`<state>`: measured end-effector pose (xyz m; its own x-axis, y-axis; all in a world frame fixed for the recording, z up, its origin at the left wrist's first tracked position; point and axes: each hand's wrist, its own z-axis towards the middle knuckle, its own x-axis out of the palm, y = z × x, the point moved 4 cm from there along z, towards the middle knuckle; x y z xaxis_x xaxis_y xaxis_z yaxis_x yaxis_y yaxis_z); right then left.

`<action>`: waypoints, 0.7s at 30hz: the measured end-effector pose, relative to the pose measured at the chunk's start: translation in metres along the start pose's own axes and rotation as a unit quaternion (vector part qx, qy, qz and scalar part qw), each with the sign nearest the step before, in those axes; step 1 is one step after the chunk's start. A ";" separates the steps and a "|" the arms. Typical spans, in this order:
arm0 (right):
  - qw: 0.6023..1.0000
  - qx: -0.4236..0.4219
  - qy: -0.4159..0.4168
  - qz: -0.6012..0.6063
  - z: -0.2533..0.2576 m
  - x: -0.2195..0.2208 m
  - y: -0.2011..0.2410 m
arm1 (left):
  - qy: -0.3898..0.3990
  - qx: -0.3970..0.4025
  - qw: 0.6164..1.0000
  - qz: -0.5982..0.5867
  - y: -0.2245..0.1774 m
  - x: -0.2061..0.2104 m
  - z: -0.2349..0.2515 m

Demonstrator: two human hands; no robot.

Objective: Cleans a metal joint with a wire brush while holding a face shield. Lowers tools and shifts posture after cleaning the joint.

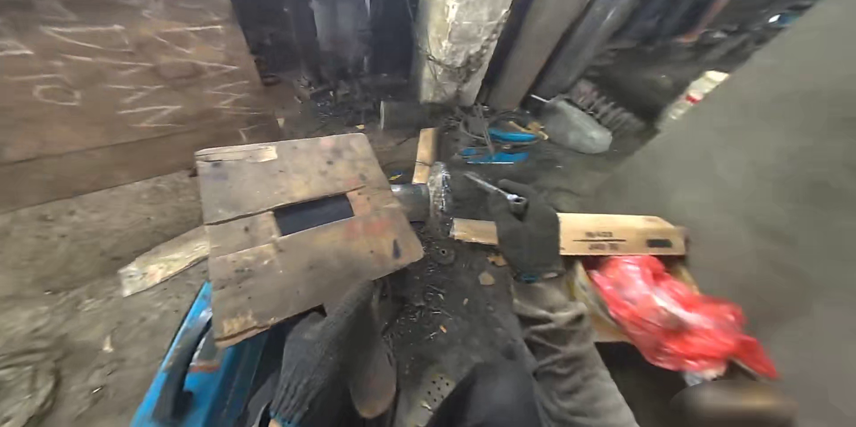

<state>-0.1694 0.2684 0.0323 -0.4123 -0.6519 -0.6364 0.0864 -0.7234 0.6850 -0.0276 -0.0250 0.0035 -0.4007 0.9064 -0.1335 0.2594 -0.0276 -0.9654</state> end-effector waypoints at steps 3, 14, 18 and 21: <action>0.999 0.003 0.030 -0.016 0.019 0.035 -0.013 | 0.018 0.066 0.998 0.001 0.006 0.002 0.005; 0.995 0.044 0.075 -0.041 0.029 0.052 -0.022 | 0.044 0.033 0.998 0.033 0.001 0.005 0.002; 0.993 0.023 0.091 -0.073 0.015 0.034 0.012 | 0.023 -0.049 0.998 0.030 -0.006 0.007 -0.001; 0.984 0.068 0.125 -0.108 -0.002 0.050 -0.013 | 0.011 -0.031 0.996 0.082 -0.006 0.011 -0.004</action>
<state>-0.1895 0.2450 -0.0094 -0.1702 -0.5351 -0.8275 -0.1081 -0.8245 0.5554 -0.0295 -0.0135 0.0088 -0.3290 0.9008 -0.2835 0.3737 -0.1515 -0.9151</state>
